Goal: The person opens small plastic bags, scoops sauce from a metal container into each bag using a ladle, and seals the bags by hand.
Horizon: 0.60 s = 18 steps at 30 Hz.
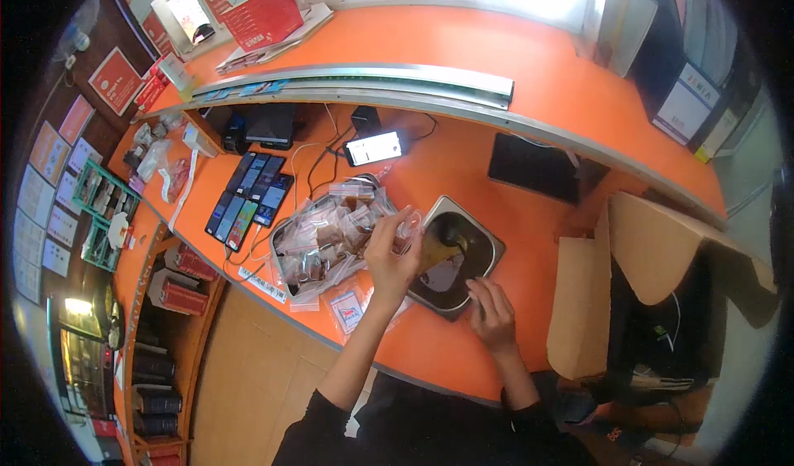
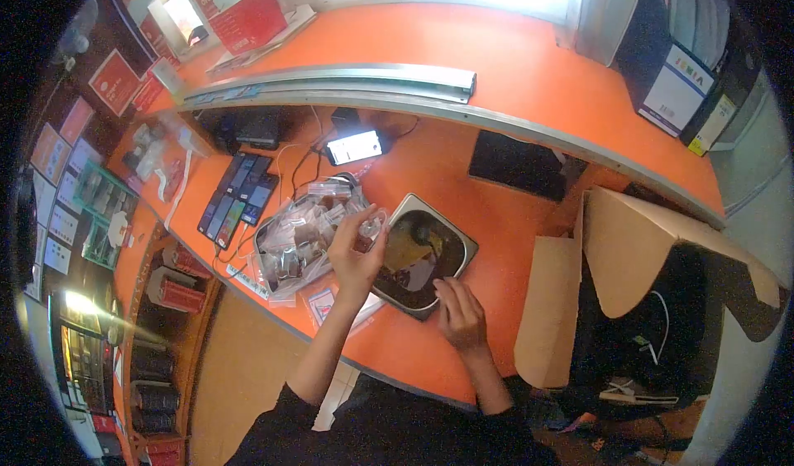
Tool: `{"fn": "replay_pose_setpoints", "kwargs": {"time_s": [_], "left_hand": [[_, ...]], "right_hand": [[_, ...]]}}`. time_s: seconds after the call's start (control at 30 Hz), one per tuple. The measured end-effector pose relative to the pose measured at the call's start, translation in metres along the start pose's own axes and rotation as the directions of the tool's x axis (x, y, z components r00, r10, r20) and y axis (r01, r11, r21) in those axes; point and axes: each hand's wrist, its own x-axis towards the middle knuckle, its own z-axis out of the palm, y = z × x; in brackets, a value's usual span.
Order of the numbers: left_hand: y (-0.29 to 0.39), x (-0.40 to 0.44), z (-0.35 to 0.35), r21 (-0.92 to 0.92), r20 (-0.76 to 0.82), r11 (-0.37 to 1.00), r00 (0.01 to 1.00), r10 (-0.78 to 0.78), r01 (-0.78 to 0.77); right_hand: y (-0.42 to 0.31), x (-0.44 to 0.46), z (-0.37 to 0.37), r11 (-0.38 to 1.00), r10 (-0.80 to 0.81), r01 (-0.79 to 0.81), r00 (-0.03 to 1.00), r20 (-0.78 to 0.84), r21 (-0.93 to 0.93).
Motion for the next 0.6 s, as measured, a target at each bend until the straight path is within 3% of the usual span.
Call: {"fn": "replay_pose_setpoints", "kwargs": {"time_s": [0.17, 0.23, 0.37, 0.47, 0.6], "left_hand": [[0.001, -0.001, 0.002, 0.014, -0.004, 1.000, 1.000, -0.024, 0.024], [0.002, -0.002, 0.001, 0.054, 0.025, 0.997, 0.998, -0.061, 0.060], [0.006, -0.002, 0.005, 0.010, 0.000, 1.000, 1.000, -0.026, 0.026], [0.000, -0.003, 0.004, 0.018, -0.034, 0.999, 0.999, 0.034, -0.034], [0.011, -0.008, 0.000, 0.001, 0.012, 1.000, 1.000, 0.011, -0.011]], "right_hand": [[-0.007, -0.017, -0.010, 0.996, 0.068, -0.066, 0.997, 0.022, -0.052], [-0.011, -0.007, -0.002, 0.999, -0.012, 0.012, 1.000, 0.006, 0.049], [-0.007, 0.007, 0.012, 0.997, -0.061, 0.061, 0.998, -0.004, 0.043], [-0.003, -0.002, 0.003, 1.000, 0.024, -0.024, 0.998, -0.062, -0.005], [-0.016, -0.005, -0.021, 0.973, 0.219, -0.214, 0.974, -0.050, 0.084]]}}
